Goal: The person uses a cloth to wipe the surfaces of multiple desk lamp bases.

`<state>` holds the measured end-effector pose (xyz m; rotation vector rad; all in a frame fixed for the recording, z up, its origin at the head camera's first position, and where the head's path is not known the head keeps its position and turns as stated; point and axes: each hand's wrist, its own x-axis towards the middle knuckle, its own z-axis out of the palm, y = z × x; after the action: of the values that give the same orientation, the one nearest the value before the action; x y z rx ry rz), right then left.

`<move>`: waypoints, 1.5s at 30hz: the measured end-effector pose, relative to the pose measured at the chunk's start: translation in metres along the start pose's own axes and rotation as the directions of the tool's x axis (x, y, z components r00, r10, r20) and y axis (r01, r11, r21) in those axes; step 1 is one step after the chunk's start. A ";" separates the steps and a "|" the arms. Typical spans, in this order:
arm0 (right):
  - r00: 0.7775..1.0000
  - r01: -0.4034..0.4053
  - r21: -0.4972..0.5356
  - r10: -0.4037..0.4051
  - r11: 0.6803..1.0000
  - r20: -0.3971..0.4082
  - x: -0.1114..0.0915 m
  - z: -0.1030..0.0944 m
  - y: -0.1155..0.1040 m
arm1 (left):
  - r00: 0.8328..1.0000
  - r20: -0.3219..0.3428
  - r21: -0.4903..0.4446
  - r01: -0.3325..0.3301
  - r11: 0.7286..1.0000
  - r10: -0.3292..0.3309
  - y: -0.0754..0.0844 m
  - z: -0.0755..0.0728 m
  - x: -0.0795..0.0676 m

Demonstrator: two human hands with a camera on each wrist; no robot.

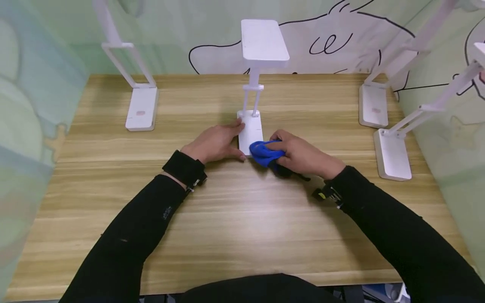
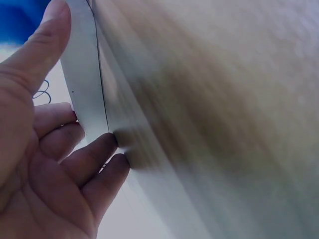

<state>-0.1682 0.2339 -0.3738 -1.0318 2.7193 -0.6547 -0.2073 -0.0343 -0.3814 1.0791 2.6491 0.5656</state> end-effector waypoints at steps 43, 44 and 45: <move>0.994 0.045 -0.361 -0.079 0.931 -0.078 -0.021 0.023 -0.042 | 0.997 0.079 -0.078 0.025 0.997 -0.019 -0.005 -0.003 -0.004; 0.991 0.080 -0.390 -0.116 0.917 -0.069 -0.015 0.025 -0.043 | 0.996 0.086 -0.084 0.025 0.996 -0.018 -0.007 -0.003 -0.005; 0.987 0.108 -0.417 -0.147 0.902 -0.063 -0.008 0.028 -0.046 | 0.996 0.092 -0.086 0.029 0.996 -0.021 -0.008 -0.003 -0.006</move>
<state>-0.1268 0.1990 -0.3782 -1.3070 2.9662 -0.1382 -0.2094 -0.0447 -0.3815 1.0199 2.5316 0.6064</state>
